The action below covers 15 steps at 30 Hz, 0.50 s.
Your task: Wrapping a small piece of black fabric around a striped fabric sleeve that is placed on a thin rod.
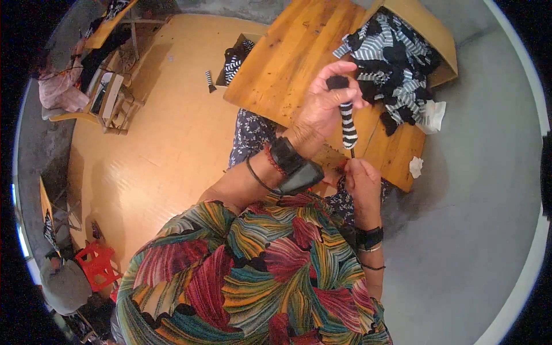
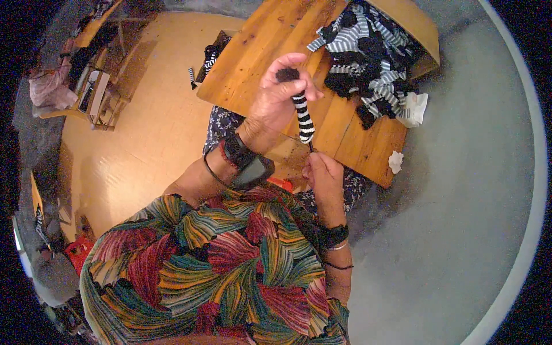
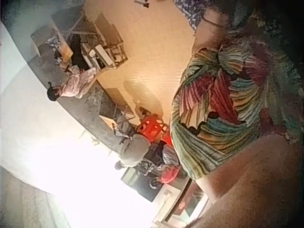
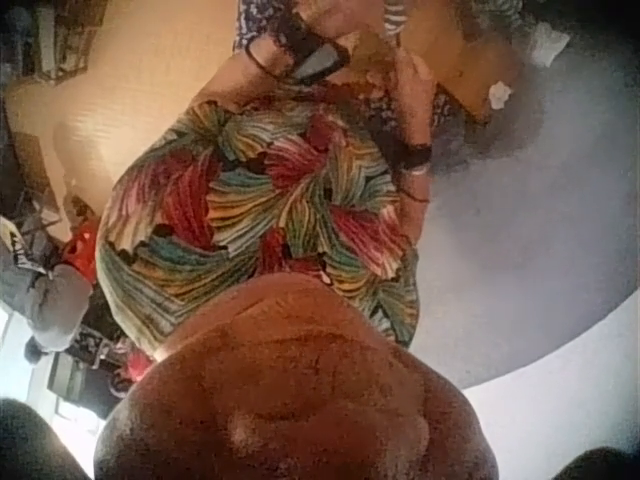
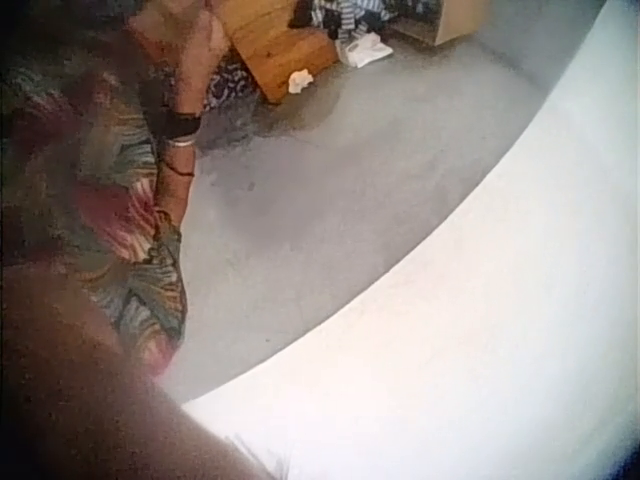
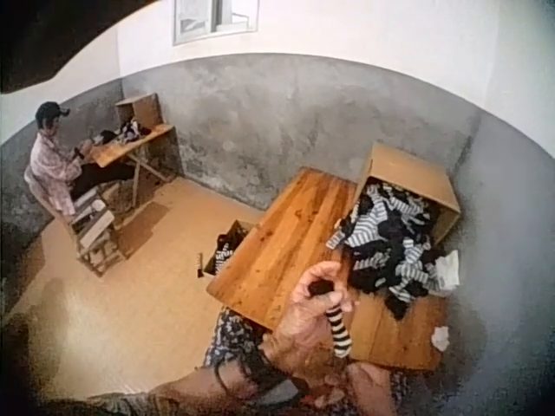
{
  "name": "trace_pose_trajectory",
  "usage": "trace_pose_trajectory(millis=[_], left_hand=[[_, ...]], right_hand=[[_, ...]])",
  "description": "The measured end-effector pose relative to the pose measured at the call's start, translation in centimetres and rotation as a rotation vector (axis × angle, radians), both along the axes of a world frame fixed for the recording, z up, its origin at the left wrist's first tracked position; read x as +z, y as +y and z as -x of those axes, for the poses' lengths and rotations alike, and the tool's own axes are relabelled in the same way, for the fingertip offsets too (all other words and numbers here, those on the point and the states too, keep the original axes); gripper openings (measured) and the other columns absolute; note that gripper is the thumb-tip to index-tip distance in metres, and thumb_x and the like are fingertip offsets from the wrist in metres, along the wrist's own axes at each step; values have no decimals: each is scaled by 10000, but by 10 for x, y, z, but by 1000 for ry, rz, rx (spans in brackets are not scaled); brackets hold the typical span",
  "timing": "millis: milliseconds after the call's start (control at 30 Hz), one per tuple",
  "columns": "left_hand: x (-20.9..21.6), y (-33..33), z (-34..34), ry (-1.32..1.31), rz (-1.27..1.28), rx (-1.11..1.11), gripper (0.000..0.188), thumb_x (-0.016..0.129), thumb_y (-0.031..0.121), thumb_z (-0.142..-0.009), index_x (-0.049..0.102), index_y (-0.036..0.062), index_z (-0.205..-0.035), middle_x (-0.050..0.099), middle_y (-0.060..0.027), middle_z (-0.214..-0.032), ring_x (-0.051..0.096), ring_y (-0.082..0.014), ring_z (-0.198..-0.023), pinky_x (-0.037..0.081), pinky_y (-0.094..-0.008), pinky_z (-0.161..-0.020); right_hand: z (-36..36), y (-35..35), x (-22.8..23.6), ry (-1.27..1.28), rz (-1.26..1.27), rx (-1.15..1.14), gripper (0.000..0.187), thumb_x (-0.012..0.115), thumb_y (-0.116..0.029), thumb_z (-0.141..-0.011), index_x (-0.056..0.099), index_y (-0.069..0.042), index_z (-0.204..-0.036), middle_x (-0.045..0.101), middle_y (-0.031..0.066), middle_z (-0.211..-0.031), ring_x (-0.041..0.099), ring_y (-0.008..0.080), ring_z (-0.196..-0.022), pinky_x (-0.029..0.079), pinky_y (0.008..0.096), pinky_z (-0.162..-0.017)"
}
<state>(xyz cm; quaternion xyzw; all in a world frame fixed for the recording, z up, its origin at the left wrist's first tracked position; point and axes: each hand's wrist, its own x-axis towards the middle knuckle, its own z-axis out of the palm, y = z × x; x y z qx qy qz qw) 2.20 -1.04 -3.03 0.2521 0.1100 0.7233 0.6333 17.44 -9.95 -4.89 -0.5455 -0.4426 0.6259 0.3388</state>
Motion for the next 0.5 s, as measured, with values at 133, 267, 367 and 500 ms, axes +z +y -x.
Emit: trace_pose_trajectory(millis=[133, 267, 367, 500], left_hand=[[5, 1, -3, -66, 8, -51, 368, 589, 69, -764, 465, 63, -1110, 516, -53, -712, 481, -145, -541, 465, -349, -591], [-2, -3, -4, -220, -36, -225, 389, 592, 92, -763, 454, 74, -1126, 510, -49, -704, 444, -130, -503, 436, -323, -530], [-5, -9, -10, -120, 98, -182, 439, 594, 89, -756, 421, 78, -1160, 501, -62, -682, 440, -133, -500, 437, -322, -529], [-2, -6, -9, -52, 31, -34, 469, 601, 56, -742, 406, 70, -1168, 508, -78, -686, 479, -151, -527, 470, -352, -582]], right_hand=[[5, 1, -3, 46, -35, -32, 257, 485, -238, -872, 529, -53, -700, 425, -55, -561, 382, 29, -497, 285, 180, -442], [11, 6, 6, 119, -63, -54, 242, 486, -234, -872, 524, -62, -705, 386, -77, -562, 343, 24, -492, 255, 184, -430], [13, 10, 7, 95, -9, -66, 242, 492, -237, -870, 519, -64, -703, 369, -83, -560, 321, 24, -488, 242, 190, -426], [18, 5, 9, 86, -58, -57, 234, 490, -232, -869, 517, -68, -704, 355, -89, -560, 311, 23, -487, 232, 190, -426]])
